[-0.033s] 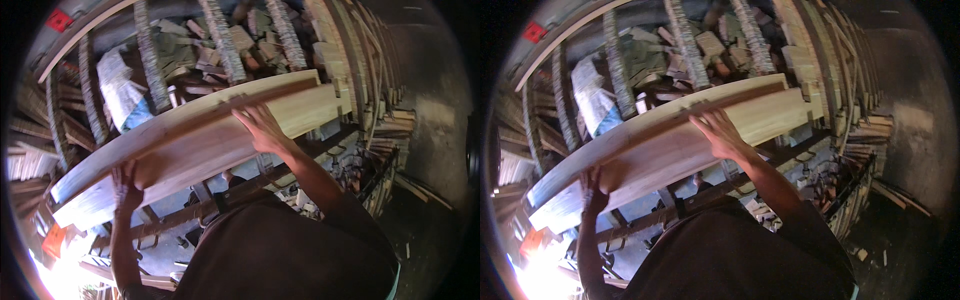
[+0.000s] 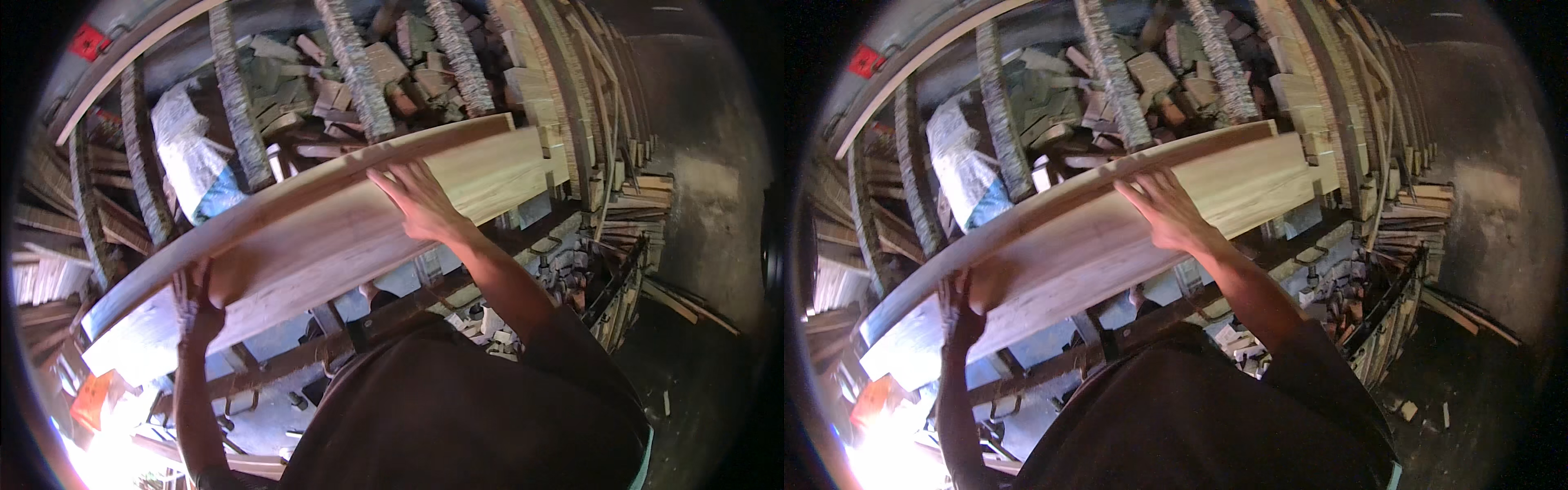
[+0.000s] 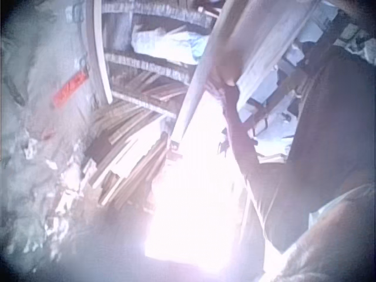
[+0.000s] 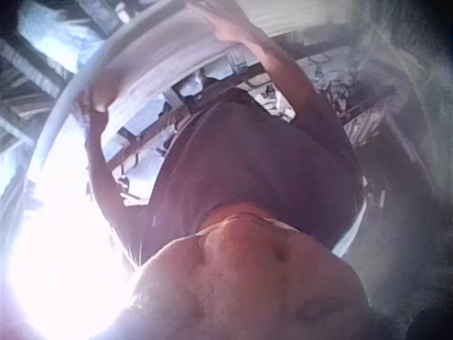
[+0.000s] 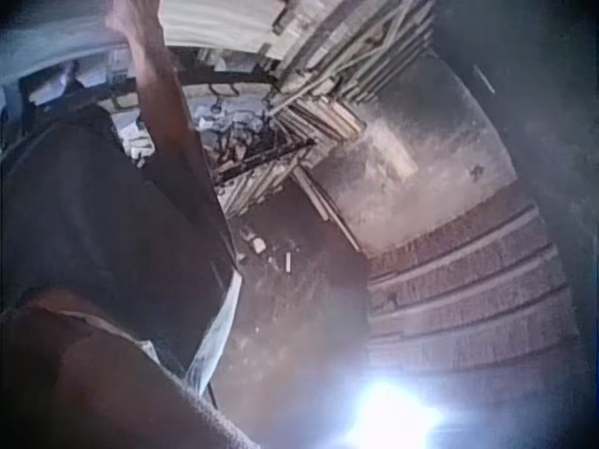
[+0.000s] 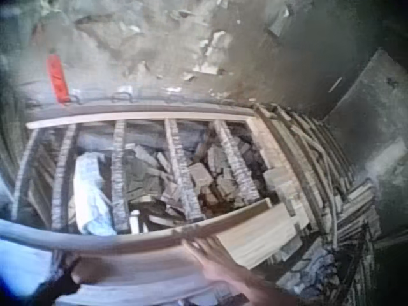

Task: The person moves several long wood planks one by one from a pile, placing them onto a horizontal rack and aligning them side-by-side by hand.

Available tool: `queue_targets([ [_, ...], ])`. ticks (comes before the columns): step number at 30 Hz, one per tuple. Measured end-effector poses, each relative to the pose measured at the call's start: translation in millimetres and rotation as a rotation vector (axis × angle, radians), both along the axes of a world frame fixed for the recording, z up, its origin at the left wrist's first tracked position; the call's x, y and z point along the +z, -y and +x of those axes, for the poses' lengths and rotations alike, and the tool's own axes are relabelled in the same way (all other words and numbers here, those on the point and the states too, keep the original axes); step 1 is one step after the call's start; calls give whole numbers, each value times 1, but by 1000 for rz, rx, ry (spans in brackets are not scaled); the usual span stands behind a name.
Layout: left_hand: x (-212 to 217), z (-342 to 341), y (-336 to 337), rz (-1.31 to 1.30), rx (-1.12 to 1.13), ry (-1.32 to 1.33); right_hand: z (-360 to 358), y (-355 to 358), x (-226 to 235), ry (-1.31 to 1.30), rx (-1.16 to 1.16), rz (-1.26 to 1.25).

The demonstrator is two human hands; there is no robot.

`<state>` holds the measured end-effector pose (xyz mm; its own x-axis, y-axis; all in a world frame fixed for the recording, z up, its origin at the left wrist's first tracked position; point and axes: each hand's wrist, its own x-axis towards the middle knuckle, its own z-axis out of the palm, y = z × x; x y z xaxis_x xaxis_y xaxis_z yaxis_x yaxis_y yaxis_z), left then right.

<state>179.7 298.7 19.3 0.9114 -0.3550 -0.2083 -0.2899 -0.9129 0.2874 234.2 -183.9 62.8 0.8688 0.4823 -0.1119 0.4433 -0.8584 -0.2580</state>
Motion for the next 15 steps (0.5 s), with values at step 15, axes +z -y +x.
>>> queue_targets([
  [15, -53, 207, -17, -33, 259, -165, 184, -11, -72, -493, -249, -1],
])
